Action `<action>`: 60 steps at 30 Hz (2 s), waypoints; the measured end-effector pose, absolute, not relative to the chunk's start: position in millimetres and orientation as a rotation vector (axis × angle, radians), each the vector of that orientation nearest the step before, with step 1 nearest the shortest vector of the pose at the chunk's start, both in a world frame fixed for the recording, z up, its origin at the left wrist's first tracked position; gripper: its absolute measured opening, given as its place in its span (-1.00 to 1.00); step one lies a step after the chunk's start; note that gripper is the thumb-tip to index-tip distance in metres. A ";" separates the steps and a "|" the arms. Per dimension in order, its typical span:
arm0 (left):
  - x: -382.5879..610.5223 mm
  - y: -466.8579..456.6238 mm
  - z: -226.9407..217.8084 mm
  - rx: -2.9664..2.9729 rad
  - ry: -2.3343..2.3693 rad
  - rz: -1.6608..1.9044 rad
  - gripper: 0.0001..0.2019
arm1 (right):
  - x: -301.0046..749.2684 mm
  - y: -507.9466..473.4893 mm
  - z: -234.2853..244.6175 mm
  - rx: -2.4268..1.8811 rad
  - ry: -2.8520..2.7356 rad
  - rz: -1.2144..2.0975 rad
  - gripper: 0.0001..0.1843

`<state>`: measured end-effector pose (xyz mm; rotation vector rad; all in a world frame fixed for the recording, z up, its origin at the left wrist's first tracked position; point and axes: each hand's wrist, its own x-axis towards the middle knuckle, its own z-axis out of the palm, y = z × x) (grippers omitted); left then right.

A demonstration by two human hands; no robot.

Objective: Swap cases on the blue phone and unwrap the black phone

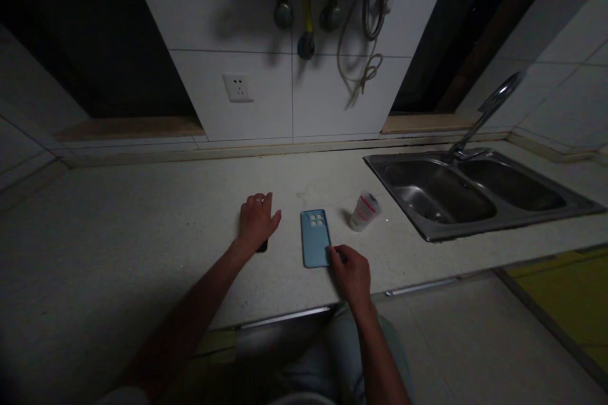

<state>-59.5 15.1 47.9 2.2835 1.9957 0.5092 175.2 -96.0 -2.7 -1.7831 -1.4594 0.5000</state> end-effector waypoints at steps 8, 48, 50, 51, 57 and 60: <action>-76.2 17.4 49.0 2.115 2.137 0.223 -0.16 | 173.3 -93.9 -3.5 -1.800 -1.400 0.521 -0.44; -36.1 13.9 22.1 0.240 0.507 0.723 -0.36 | 174.3 -87.7 1.2 -1.519 -0.996 0.622 -0.42; -35.1 14.0 20.2 0.247 0.487 0.711 -0.29 | 166.8 -80.9 9.4 -1.429 -0.966 0.638 -0.39; -34.6 14.4 19.5 0.254 0.480 0.707 -0.26 | 161.9 -76.0 14.5 -1.385 -0.987 0.628 -0.39; -30.2 18.5 15.6 0.277 0.541 0.672 -0.17 | 126.4 -31.3 37.2 -1.312 -1.545 0.345 -0.50; -27.3 18.9 14.7 0.280 0.595 0.701 -0.19 | 106.1 -18.4 33.0 -1.323 -1.890 0.332 -0.53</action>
